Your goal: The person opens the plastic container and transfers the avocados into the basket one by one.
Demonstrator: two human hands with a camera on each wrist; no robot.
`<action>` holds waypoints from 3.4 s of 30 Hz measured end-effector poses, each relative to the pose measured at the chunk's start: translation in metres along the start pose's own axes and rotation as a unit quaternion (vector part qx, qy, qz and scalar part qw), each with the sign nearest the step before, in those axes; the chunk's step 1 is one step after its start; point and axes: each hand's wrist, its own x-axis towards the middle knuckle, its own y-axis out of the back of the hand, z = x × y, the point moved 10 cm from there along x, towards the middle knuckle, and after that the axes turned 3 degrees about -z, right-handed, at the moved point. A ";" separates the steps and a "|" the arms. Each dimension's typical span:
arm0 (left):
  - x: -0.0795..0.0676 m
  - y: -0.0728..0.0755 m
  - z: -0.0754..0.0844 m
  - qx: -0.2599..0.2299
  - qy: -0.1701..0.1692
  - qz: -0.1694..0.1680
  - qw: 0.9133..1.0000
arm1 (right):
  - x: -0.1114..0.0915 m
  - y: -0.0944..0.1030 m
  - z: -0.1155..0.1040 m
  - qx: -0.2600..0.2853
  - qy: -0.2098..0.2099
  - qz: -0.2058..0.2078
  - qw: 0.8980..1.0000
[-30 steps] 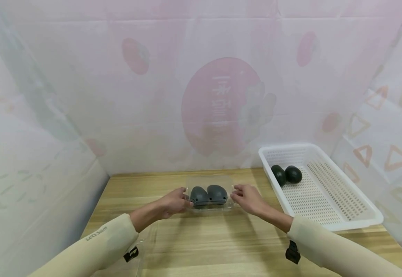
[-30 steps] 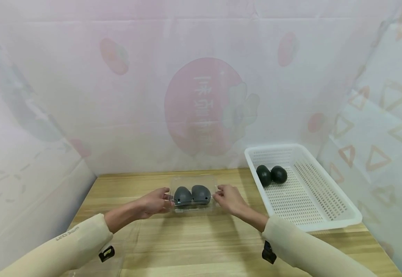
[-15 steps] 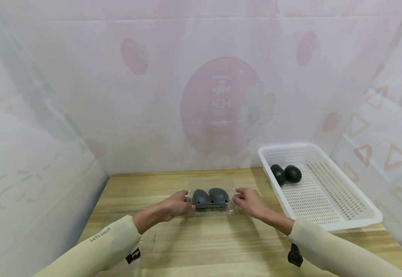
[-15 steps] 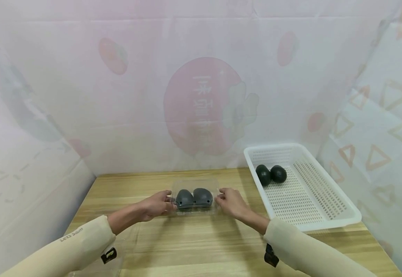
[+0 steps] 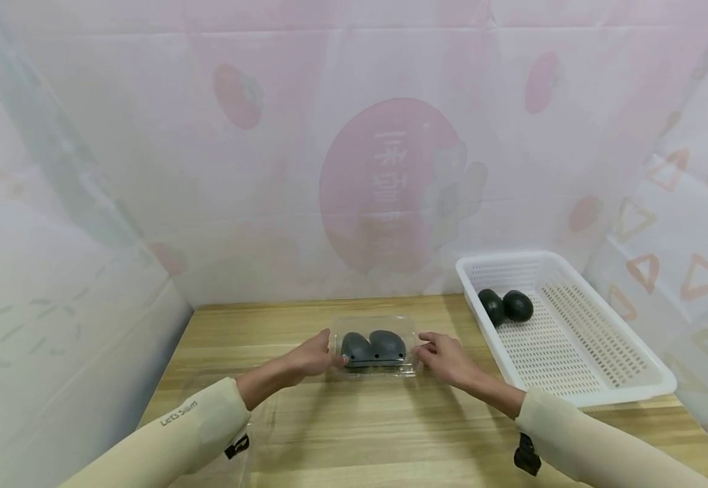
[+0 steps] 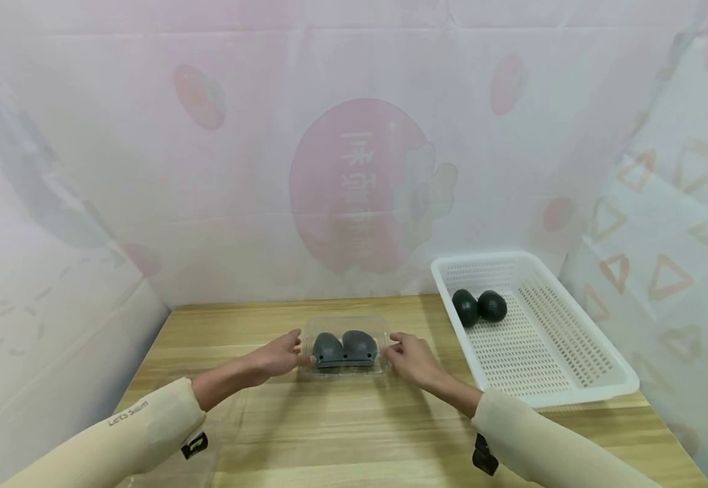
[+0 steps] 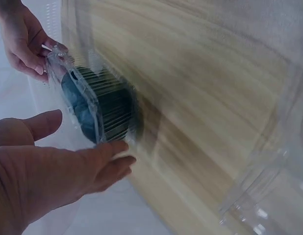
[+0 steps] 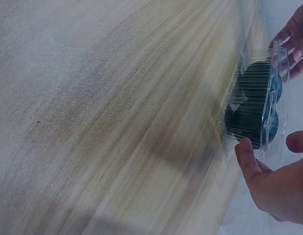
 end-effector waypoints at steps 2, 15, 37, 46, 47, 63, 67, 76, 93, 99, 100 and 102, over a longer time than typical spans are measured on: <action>0.000 0.005 0.007 0.035 -0.017 0.019 0.999 | -0.001 0.000 0.001 0.009 -0.004 -0.003 1.000; -0.002 -0.001 0.069 0.264 -0.190 0.070 0.943 | -0.013 -0.001 0.004 0.003 -0.012 -0.067 0.998; 0.002 -0.084 0.114 0.411 -0.295 0.040 0.861 | -0.021 -0.032 0.025 0.212 -0.055 -0.187 0.958; 0.012 -0.106 0.111 0.417 -0.279 0.018 0.865 | -0.022 -0.036 0.038 0.289 -0.085 -0.197 0.933; 0.014 -0.109 0.110 0.420 -0.276 0.017 0.864 | -0.023 -0.036 0.039 0.296 -0.088 -0.197 0.930; 0.021 -0.119 0.107 0.454 -0.266 0.045 0.849 | -0.027 -0.042 0.047 0.371 -0.078 -0.195 0.905; 0.022 -0.121 0.108 0.472 -0.269 0.060 0.837 | -0.027 -0.043 0.048 0.381 -0.075 -0.193 0.901; 0.024 -0.130 0.110 0.550 -0.272 0.096 0.784 | -0.027 -0.042 0.051 0.393 -0.077 -0.175 0.899; 0.027 -0.133 0.113 0.539 -0.286 0.114 0.784 | -0.026 -0.045 0.050 0.399 -0.060 -0.172 0.899; 0.025 -0.120 0.121 0.469 -0.306 0.117 0.820 | -0.025 -0.044 0.051 0.403 -0.059 -0.168 0.898; 0.024 -0.118 0.122 0.463 -0.306 0.117 0.823 | -0.025 -0.043 0.051 0.403 -0.060 -0.168 0.897; 0.024 -0.116 0.123 0.455 -0.306 0.115 0.829 | -0.026 -0.042 0.051 0.405 -0.062 -0.169 0.896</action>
